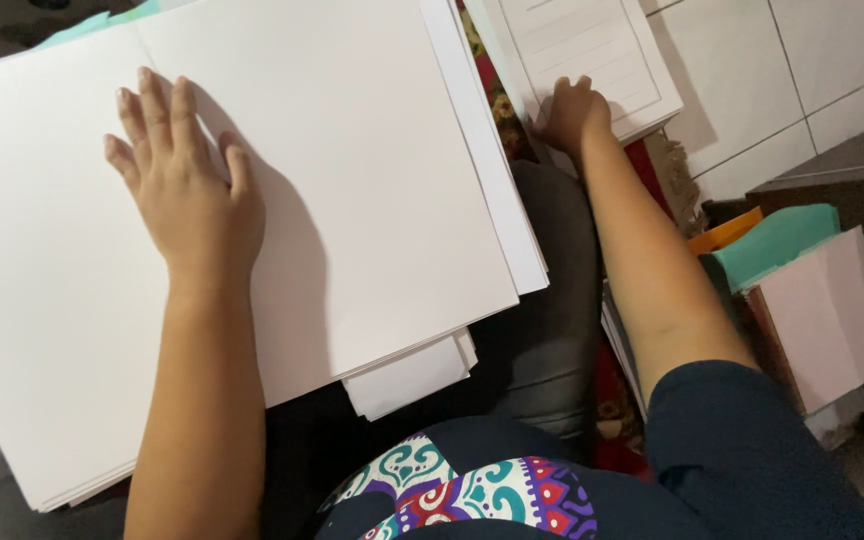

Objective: Flipping through a stack of printed documents to inspect or align them on a flat surface.

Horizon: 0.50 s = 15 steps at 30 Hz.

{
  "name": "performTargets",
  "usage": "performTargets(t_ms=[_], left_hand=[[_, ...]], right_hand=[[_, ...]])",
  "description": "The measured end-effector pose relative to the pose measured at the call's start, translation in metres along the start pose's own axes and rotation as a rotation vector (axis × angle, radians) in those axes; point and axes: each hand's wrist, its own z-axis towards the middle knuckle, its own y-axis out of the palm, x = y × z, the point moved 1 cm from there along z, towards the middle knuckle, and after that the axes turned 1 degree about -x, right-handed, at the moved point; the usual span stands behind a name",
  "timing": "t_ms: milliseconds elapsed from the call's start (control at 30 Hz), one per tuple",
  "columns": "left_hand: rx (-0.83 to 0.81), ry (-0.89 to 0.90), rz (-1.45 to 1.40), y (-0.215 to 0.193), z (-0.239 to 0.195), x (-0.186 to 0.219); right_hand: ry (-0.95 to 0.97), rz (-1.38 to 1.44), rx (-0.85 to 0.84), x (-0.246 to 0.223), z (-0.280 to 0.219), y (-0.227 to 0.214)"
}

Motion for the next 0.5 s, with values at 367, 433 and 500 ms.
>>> performTargets(t_ms=[367,433,500], left_hand=[[0.072,0.057,-0.023,0.003,0.000,-0.003],[0.070,0.053,-0.028,0.003,0.000,-0.003],[0.068,0.049,-0.035,0.002,0.001,-0.003]], right_hand=[[0.027,0.158,0.004,-0.006,-0.030,-0.035],[0.058,0.168,0.082,-0.006,-0.038,-0.037],[0.089,0.177,0.160,-0.005,-0.045,-0.040]])
